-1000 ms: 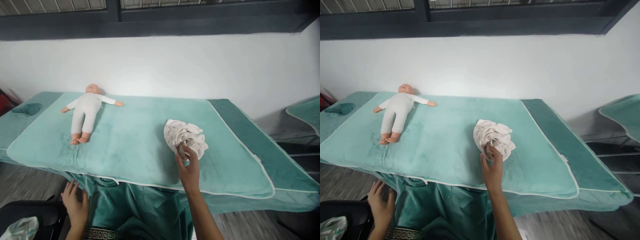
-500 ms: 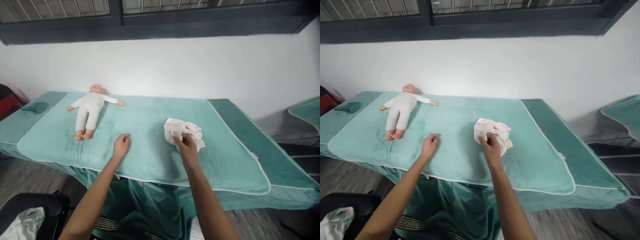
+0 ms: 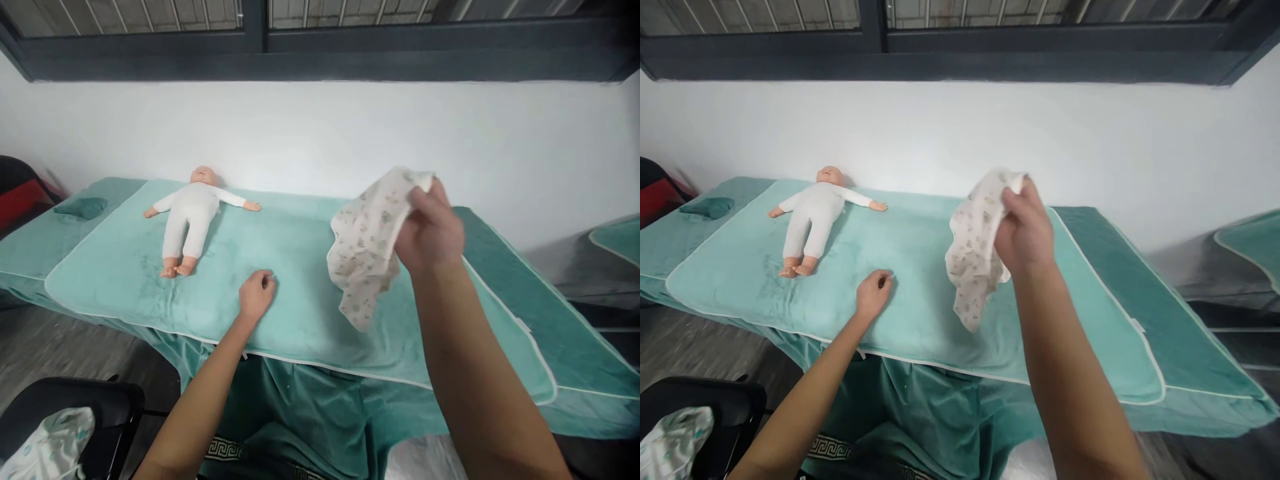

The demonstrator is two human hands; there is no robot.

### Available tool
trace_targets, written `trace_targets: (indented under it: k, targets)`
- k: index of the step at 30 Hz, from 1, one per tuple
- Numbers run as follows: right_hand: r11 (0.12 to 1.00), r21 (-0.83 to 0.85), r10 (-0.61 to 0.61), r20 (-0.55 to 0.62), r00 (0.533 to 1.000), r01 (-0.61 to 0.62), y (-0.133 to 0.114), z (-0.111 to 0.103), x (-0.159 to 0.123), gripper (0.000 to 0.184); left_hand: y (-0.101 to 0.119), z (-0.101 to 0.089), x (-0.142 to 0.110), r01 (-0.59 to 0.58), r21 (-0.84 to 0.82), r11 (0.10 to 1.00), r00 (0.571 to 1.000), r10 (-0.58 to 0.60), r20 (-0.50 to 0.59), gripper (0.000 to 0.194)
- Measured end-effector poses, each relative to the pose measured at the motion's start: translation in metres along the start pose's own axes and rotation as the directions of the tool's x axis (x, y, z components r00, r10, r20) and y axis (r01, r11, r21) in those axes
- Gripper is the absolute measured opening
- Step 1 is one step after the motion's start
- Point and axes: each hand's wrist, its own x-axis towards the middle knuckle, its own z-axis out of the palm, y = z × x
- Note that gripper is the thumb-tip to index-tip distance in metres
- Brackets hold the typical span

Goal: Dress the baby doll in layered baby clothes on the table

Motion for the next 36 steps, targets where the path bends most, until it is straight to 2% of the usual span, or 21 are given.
trace_targets:
  k: [2, 4, 5, 7, 9, 10, 11, 12, 14, 16, 17, 18, 20, 22, 24, 26, 29, 32, 34, 36]
  targets:
    - [0.994, -0.112, 0.005, 0.166, 0.986, 0.014, 0.012, 0.027, 0.002, 0.029, 0.007, -0.003, -0.002, 0.051, -0.148, 0.988, 0.997, -0.041, 0.072, 0.031]
    - [0.968, -0.232, -0.005, 0.349, 0.937, 0.092, 0.025, 0.056, -0.001, 0.032, 0.017, -0.006, -0.004, 0.071, -0.426, 0.902, 0.986, 0.001, 0.166, 0.045]
    - [0.951, -0.271, -0.013, 0.443, 0.897, 0.147, 0.031, 0.071, -0.006, 0.031, 0.024, -0.007, -0.005, 0.065, -0.563, 0.824, 0.980, 0.053, 0.191, 0.053]
    - [0.924, -0.296, -0.008, 0.616, 0.788, 0.241, 0.045, 0.096, -0.018, 0.028, 0.037, -0.008, -0.006, 0.037, -0.742, 0.670, 0.976, 0.135, 0.171, 0.067]
    - [0.893, -0.339, 0.049, 0.725, 0.687, 0.294, 0.062, 0.107, -0.033, 0.032, 0.045, -0.013, -0.003, 0.036, -0.803, 0.595, 0.991, 0.083, 0.107, 0.066]
    - [0.867, -0.389, 0.095, 0.743, 0.663, 0.311, 0.073, 0.106, -0.041, 0.036, 0.045, -0.018, -0.001, 0.051, -0.818, 0.573, 0.998, 0.010, 0.069, 0.059]
    - [0.827, -0.460, 0.146, 0.732, 0.666, 0.324, 0.085, 0.101, -0.050, 0.039, 0.043, -0.025, 0.002, 0.066, -0.830, 0.553, 0.997, -0.071, 0.032, 0.051]
    - [0.774, -0.538, 0.189, 0.699, 0.690, 0.332, 0.097, 0.091, -0.058, 0.041, 0.038, -0.033, 0.005, 0.077, -0.838, 0.540, 0.989, -0.145, -0.003, 0.044]
    - [0.652, -0.698, 0.243, 0.562, 0.791, 0.296, 0.119, 0.062, -0.074, 0.040, 0.026, -0.051, 0.011, 0.093, -0.833, 0.546, 0.970, -0.238, -0.047, 0.036]
    - [0.537, -0.788, 0.255, 0.492, 0.832, 0.302, 0.134, 0.030, -0.090, 0.044, 0.015, -0.069, 0.015, 0.114, -0.775, 0.621, 0.969, -0.243, -0.052, 0.035]
    - [0.508, -0.807, 0.243, 0.470, 0.848, 0.301, 0.138, 0.016, -0.097, 0.043, 0.012, -0.076, 0.016, 0.117, -0.733, 0.670, 0.974, -0.221, -0.047, 0.034]
    - [0.518, -0.797, 0.223, 0.475, 0.851, 0.309, 0.140, 0.004, -0.104, 0.040, 0.011, -0.082, 0.018, 0.114, -0.692, 0.713, 0.979, -0.199, -0.044, 0.031]
    - [0.598, -0.745, 0.180, 0.485, 0.856, 0.296, 0.139, -0.011, -0.112, 0.031, 0.013, -0.090, 0.022, 0.078, -0.630, 0.772, 0.985, -0.156, -0.069, 0.026]
    - [0.641, -0.727, 0.132, 0.418, 0.899, 0.244, 0.135, -0.019, -0.114, 0.028, 0.022, -0.096, 0.028, 0.032, -0.606, 0.795, 0.979, -0.146, -0.140, 0.023]
    - [0.557, -0.800, 0.098, 0.328, 0.940, 0.221, 0.135, -0.023, -0.108, 0.040, 0.032, -0.104, 0.033, -0.011, -0.590, 0.807, 0.968, -0.140, -0.209, 0.023]
    - [0.385, -0.891, 0.135, 0.312, 0.940, 0.241, 0.140, -0.027, -0.100, 0.060, 0.043, -0.114, 0.037, -0.044, -0.567, 0.823, 0.969, -0.104, -0.226, 0.024]
    - [0.200, -0.954, 0.312, 0.276, 0.909, 0.221, 0.149, -0.033, -0.091, 0.072, 0.059, -0.132, 0.039, -0.065, -0.535, 0.842, 0.992, -0.003, -0.124, 0.026]
    - [0.141, -0.984, 0.398, 0.160, 0.903, 0.112, 0.150, -0.043, -0.086, 0.073, 0.072, -0.147, 0.041, -0.097, -0.517, 0.851, 0.995, 0.086, -0.045, 0.029]
    - [0.151, -0.988, 0.423, 0.095, 0.901, 0.033, 0.145, -0.056, -0.084, 0.070, 0.079, -0.153, 0.042, -0.117, -0.507, 0.854, 0.993, 0.107, -0.049, 0.031]
    - [0.175, -0.984, 0.447, 0.057, 0.893, -0.025, 0.137, -0.077, -0.084, 0.059, 0.084, -0.157, 0.042, -0.133, -0.502, 0.854, 0.991, 0.118, -0.061, 0.033]
